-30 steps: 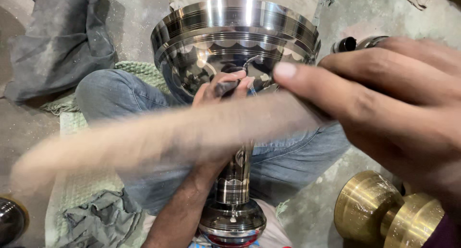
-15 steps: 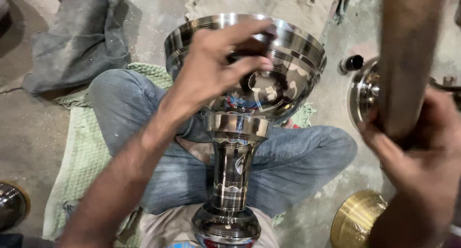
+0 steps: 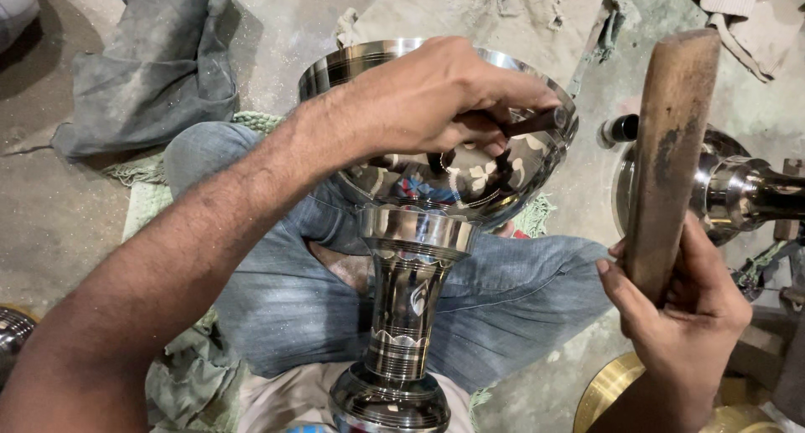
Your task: The person sits cross-legged on the floor and uses a wooden mallet to repeatedly strike a metal chisel placed against the rim of a polished metal vessel. The person rotates the vessel and repositions the chisel to work along the rim's circumference.
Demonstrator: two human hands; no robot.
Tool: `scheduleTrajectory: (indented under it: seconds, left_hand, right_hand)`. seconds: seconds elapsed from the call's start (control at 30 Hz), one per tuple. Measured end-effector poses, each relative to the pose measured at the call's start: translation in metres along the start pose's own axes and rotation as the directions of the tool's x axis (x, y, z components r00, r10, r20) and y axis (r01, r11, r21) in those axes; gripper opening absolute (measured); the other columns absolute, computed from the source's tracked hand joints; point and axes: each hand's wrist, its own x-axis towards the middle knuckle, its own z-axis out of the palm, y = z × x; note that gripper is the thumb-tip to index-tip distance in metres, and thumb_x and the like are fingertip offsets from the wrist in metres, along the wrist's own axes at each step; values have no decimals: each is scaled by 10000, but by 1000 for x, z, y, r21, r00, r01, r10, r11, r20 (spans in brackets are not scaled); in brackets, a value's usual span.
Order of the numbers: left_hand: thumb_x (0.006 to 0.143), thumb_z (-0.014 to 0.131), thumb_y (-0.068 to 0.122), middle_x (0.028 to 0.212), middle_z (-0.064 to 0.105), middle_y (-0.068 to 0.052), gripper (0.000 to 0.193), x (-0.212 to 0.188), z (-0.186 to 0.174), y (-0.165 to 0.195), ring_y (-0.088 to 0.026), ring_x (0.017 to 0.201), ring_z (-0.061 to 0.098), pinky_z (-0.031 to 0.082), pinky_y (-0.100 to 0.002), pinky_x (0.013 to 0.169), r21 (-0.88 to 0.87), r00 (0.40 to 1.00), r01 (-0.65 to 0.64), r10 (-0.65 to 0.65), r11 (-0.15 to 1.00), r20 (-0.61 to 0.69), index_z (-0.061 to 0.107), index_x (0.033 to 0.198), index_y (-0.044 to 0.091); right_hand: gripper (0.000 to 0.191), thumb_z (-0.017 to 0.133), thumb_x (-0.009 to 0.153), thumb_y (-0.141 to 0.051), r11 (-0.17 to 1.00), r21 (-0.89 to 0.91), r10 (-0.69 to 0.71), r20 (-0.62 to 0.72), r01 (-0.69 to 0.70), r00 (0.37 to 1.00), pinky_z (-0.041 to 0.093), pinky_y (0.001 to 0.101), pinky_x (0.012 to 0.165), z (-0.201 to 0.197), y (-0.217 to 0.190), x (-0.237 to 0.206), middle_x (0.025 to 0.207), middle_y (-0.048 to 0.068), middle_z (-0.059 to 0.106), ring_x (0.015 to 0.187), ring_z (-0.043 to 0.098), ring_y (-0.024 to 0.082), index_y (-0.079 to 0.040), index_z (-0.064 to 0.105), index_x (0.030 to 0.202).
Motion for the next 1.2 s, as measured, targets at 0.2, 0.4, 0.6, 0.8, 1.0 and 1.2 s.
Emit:
scheduleTrajectory:
  seconds: [0.2, 0.4, 0.6, 0.8, 1.0, 1.2]
  left_hand:
    - [828, 853, 70, 1142, 776, -92, 560, 3, -3, 1, -219, 974, 777, 641, -381, 865, 20, 999, 7, -8, 1000, 43, 644, 1346, 93]
    - [834, 852, 61, 1168, 769, -75, 567, 2, 3, 0, -183, 933, 782, 653, -337, 835, 23, 999, 4, -5, 1000, 40, 624, 1350, 101]
    - [864, 857, 112, 1151, 786, -54, 540, -5, 5, -1, -170, 918, 783, 651, -348, 826, 43, 1000, 7, -7, 999, 4, 618, 1348, 121]
    - [851, 858, 132, 1101, 794, -51, 531, -1, 1, -2, -182, 917, 784, 645, -357, 819, 26, 1000, -3, 4, 1000, -19, 641, 1336, 123]
    - [832, 859, 106, 1092, 791, -64, 518, -2, 0, -2, -177, 881, 785, 648, -348, 811, 53, 998, -2, 5, 999, -55, 668, 1314, 109]
    - [842, 850, 112, 1045, 793, -52, 512, -4, 3, -3, -160, 775, 788, 660, -335, 739, 6, 992, 122, -122, 993, -24, 668, 1321, 128]
  right_hand:
    - [527, 802, 970, 87, 995, 39, -97, 12, 96, 995, 562, 220, 860, 2, 11, 11, 1074, 107, 705, 934, 677, 109, 95, 581, 1449]
    - [663, 726, 833, 120, 961, -142, -236, 34, 238, 971, 564, 239, 858, 12, -2, 27, 1139, 144, 701, 969, 683, 143, 90, 579, 1478]
    - [654, 723, 799, 99, 978, -66, -195, 56, 198, 979, 568, 265, 939, 20, -33, 35, 1204, 150, 689, 1055, 686, 170, 60, 580, 1436]
    - [616, 755, 772, 160, 921, -238, -294, 95, 308, 951, 576, 365, 915, 14, -35, 41, 1171, 261, 687, 1034, 693, 283, 144, 581, 1363]
    - [527, 766, 842, 134, 901, -252, -336, 110, 353, 935, 570, 360, 1001, 8, -23, 43, 1193, 250, 685, 1072, 688, 263, 147, 582, 1336]
    - [539, 777, 871, 29, 945, -187, -264, 41, 267, 964, 570, 259, 983, 12, -27, 47, 1234, 154, 701, 1093, 688, 163, 54, 618, 1385]
